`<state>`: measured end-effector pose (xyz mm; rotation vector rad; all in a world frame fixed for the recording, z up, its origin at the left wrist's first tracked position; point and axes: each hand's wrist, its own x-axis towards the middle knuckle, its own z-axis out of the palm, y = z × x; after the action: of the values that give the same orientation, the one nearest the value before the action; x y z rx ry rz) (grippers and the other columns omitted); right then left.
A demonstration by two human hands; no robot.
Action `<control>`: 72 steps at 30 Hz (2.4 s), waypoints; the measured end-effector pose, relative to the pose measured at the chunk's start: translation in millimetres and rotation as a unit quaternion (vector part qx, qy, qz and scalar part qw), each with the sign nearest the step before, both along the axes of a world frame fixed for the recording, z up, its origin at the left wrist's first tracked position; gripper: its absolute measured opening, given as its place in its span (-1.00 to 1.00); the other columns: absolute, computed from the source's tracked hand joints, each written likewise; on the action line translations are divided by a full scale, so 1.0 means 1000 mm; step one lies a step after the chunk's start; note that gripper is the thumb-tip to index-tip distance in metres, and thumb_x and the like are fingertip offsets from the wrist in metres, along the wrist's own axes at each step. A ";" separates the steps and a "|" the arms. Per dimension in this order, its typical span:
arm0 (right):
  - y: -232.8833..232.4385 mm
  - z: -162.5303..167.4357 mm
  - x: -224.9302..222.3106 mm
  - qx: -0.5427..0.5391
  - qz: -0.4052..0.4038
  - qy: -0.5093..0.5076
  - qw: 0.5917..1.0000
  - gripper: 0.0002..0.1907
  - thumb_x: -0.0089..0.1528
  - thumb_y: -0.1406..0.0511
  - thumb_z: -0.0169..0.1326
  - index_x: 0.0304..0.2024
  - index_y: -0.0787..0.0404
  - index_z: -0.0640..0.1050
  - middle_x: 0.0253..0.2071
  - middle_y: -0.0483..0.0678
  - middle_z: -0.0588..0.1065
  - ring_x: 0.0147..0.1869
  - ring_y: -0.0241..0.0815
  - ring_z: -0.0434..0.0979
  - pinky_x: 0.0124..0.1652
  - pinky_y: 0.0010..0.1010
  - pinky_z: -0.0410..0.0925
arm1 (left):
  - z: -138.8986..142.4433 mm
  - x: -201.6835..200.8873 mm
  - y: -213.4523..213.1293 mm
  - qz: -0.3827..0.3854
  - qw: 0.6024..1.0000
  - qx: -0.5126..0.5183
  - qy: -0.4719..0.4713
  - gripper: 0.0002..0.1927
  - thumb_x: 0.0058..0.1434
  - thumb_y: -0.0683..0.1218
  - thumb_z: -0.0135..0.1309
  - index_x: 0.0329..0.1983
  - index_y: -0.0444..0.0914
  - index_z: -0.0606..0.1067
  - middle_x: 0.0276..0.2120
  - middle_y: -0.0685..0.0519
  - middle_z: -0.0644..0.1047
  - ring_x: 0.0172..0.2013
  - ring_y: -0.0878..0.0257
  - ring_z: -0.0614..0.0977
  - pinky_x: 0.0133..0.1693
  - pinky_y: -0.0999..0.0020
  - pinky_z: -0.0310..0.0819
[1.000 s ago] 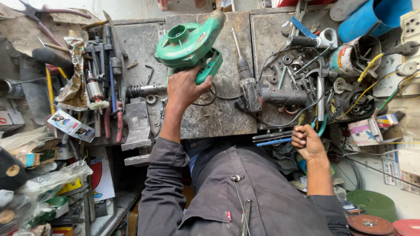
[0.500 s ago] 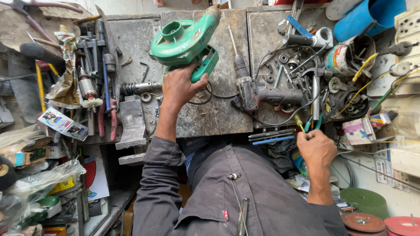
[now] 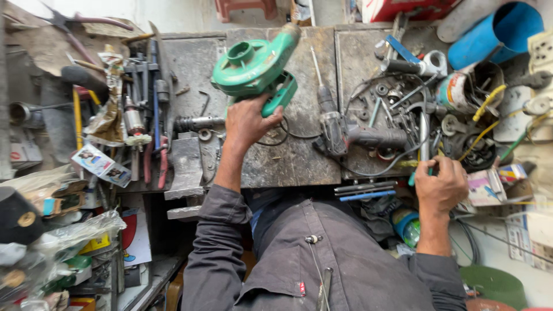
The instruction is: The person repairs a green electric blower on a cluttered workbench. They hold the blower, use a corded drill on its housing, work on its base with a screwdriver, manipulate its carbon brush holders and wiring by hand, and pick up a small component from the bench while continuing to work on the tool.
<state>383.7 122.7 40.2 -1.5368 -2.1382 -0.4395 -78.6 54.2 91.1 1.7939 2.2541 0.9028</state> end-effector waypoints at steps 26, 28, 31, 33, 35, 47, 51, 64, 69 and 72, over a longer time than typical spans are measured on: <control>-0.009 -0.030 -0.047 -0.258 -0.039 0.078 0.962 -0.72 0.42 0.20 0.11 -0.28 0.28 0.58 -0.29 0.23 0.55 -0.12 0.36 0.53 -0.15 0.08 0.37 | 0.001 -0.004 0.000 0.013 0.998 -0.059 -0.023 -0.48 0.13 0.31 0.08 -0.01 -0.07 0.64 -0.42 -0.15 0.63 -0.38 -0.14 0.67 -0.29 -0.03 0.52; -0.006 -0.031 -0.047 -0.243 -0.032 0.060 0.968 -0.72 0.40 0.18 0.11 -0.28 0.27 0.58 -0.28 0.21 0.56 -0.13 0.35 0.54 -0.15 0.09 0.37 | 0.001 -0.006 0.001 0.012 0.999 -0.041 -0.023 -0.48 0.14 0.31 0.07 -0.02 -0.07 0.64 -0.41 -0.15 0.64 -0.38 -0.13 0.67 -0.28 -0.02 0.53; -0.008 -0.031 -0.047 -0.230 -0.035 0.036 0.972 -0.72 0.39 0.17 0.11 -0.26 0.26 0.58 -0.25 0.18 0.57 -0.12 0.32 0.55 -0.15 0.08 0.38 | 0.000 -0.006 0.000 0.008 0.998 -0.050 -0.026 -0.48 0.17 0.34 0.06 -0.04 -0.08 0.63 -0.42 -0.13 0.64 -0.36 -0.12 0.68 -0.28 -0.01 0.54; -0.008 -0.031 -0.048 -0.219 -0.044 0.025 0.974 -0.71 0.40 0.16 0.12 -0.24 0.25 0.58 -0.23 0.17 0.57 -0.12 0.31 0.55 -0.16 0.07 0.39 | -0.002 -0.007 0.001 0.006 0.998 -0.060 -0.036 -0.47 0.18 0.35 0.04 -0.03 -0.09 0.62 -0.43 -0.12 0.64 -0.37 -0.11 0.68 -0.29 -0.01 0.53; -0.009 -0.030 -0.050 -0.216 -0.056 0.015 0.975 -0.71 0.40 0.14 0.13 -0.24 0.24 0.59 -0.22 0.16 0.57 -0.14 0.30 0.56 -0.17 0.06 0.40 | -0.003 -0.007 0.001 0.005 0.997 -0.061 -0.039 -0.46 0.18 0.35 0.04 -0.03 -0.09 0.62 -0.43 -0.12 0.64 -0.37 -0.10 0.68 -0.30 -0.01 0.53; -0.015 -0.031 -0.047 -0.274 -0.093 0.119 0.950 -0.71 0.29 0.09 0.24 -0.11 0.14 0.64 -0.25 0.16 0.57 -0.09 0.29 0.58 -0.08 0.00 0.42 | 0.002 -0.005 0.002 0.000 0.998 -0.059 -0.027 -0.45 0.16 0.34 0.05 0.03 -0.06 0.61 -0.43 -0.14 0.63 -0.36 -0.12 0.67 -0.29 -0.03 0.53; -0.023 -0.030 -0.019 -0.402 -0.146 0.275 0.861 -0.67 0.22 0.16 0.31 -0.05 0.15 0.60 -0.26 0.03 0.60 -0.29 -0.03 0.54 -0.31 -0.22 0.34 | 0.003 -0.005 0.003 0.004 0.998 -0.067 -0.020 -0.44 0.12 0.33 0.08 0.04 -0.06 0.62 -0.44 -0.16 0.62 -0.36 -0.15 0.66 -0.31 -0.06 0.51; -0.034 0.015 0.078 -0.061 -0.044 0.348 0.935 -0.88 0.46 0.45 0.15 0.02 0.36 0.49 -0.07 0.03 0.57 -0.07 -0.21 0.57 -0.11 -0.45 0.40 | 0.003 -0.004 0.004 0.000 0.999 -0.042 -0.014 -0.51 0.20 0.28 0.10 -0.08 -0.16 0.65 -0.42 -0.13 0.63 -0.35 -0.09 0.67 -0.28 0.02 0.52; -0.007 0.021 0.109 0.077 -0.137 0.231 0.960 -0.83 0.37 0.47 0.04 0.00 0.42 0.44 -0.05 0.14 0.61 0.07 0.08 0.70 -0.02 -0.14 0.47 | 0.004 -0.003 0.003 0.003 0.999 -0.042 -0.013 -0.51 0.20 0.29 0.11 -0.10 -0.17 0.64 -0.42 -0.12 0.63 -0.35 -0.08 0.68 -0.29 0.02 0.52; 0.003 0.021 0.114 0.070 -0.255 0.124 0.957 -0.83 0.29 0.45 0.14 -0.10 0.40 0.47 -0.17 0.20 0.62 -0.10 0.26 0.64 -0.14 0.06 0.36 | 0.005 -0.001 0.003 0.004 0.999 -0.036 -0.008 -0.52 0.18 0.28 0.11 -0.06 -0.13 0.65 -0.43 -0.14 0.63 -0.36 -0.10 0.67 -0.28 0.02 0.52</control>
<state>497.5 125.3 60.7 -1.9391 -1.4790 -0.5193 -79.7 57.0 96.5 1.7431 2.2548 0.8235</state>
